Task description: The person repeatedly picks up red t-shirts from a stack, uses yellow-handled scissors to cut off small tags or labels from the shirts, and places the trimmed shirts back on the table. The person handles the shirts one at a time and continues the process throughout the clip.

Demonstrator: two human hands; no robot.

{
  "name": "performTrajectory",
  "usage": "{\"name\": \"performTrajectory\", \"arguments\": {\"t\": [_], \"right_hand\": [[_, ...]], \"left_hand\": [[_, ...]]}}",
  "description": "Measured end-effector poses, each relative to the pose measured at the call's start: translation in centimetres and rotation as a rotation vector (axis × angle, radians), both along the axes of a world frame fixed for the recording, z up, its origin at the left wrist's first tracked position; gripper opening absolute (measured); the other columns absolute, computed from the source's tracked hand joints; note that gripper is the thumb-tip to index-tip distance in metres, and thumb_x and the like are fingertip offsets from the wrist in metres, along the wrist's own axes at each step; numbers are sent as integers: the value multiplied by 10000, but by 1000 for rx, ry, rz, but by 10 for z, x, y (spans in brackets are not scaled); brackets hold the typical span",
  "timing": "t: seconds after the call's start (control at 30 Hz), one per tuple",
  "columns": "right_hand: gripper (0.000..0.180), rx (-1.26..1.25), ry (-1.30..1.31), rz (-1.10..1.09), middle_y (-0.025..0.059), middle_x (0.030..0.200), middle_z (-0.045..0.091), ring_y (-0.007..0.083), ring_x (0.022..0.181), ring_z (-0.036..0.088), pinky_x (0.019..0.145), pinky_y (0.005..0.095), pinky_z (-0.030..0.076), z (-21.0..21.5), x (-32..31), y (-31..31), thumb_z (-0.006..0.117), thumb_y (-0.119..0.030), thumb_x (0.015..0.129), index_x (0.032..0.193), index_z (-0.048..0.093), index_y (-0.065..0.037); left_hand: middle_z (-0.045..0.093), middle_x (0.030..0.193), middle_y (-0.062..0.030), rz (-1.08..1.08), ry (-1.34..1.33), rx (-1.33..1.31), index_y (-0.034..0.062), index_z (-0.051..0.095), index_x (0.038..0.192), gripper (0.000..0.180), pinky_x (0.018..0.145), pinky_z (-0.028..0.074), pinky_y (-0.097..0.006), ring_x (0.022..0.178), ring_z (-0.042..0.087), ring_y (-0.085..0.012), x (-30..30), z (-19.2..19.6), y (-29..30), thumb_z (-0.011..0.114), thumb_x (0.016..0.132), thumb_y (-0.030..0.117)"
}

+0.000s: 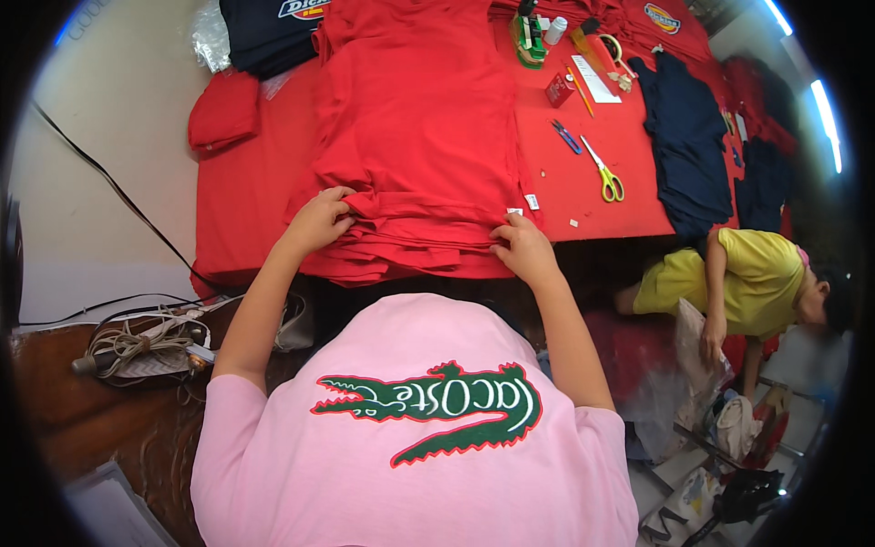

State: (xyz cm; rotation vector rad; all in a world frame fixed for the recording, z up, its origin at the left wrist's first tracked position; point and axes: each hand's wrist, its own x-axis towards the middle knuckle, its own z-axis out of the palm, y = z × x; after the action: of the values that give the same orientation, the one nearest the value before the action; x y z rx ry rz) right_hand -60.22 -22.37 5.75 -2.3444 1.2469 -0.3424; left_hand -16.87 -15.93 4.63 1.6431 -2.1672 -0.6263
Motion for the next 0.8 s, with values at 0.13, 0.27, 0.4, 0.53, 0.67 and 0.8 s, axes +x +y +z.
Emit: {"name": "performTrajectory", "arguments": {"t": [0.13,0.27,0.4,0.53,0.67,0.8], "right_hand": [[104,36,-94,-126,115,1056,731,284,1019,740,866,380,579,-7,1,-4,745,-78,906,1001,754,-35],[17,309,-767,-402,23,841,676,86,731,667,620,260,559,29,16,-30,653,0,986,985,662,14],[90,170,-940,-296,19,859,685,84,816,679,754,257,589,88,25,-59,625,82,962,986,666,6],[169,-268,-706,-92,66,907,697,155,862,699,784,279,566,124,31,-61,597,148,916,974,683,15],[223,-360,-516,-60,124,986,680,237,888,708,795,320,552,114,24,-42,599,166,870,991,705,12],[221,-329,-332,-91,147,1052,694,301,945,726,825,392,570,78,5,-36,598,118,880,1017,722,-4]], "left_hand": [[665,1207,-125,7,-249,-256,43,718,1008,234,1014,495,-455,1141,632,-340,-15,4,6,744,784,105],[636,1065,-139,200,-332,-353,71,646,988,253,883,533,-476,999,649,-375,6,1,3,687,742,31],[603,978,-168,419,-332,-573,53,567,981,261,809,537,-521,913,636,-419,50,44,-20,571,759,-86],[656,1090,-138,460,-374,-867,47,593,999,241,873,543,-469,964,655,-382,69,94,-34,612,789,-71],[664,1134,-124,315,-379,-771,45,624,994,174,899,539,-443,1026,660,-349,73,79,-29,612,834,-22],[664,1138,-127,97,-411,-533,41,645,952,100,914,534,-447,1048,656,-339,82,-4,0,587,872,25]]}}
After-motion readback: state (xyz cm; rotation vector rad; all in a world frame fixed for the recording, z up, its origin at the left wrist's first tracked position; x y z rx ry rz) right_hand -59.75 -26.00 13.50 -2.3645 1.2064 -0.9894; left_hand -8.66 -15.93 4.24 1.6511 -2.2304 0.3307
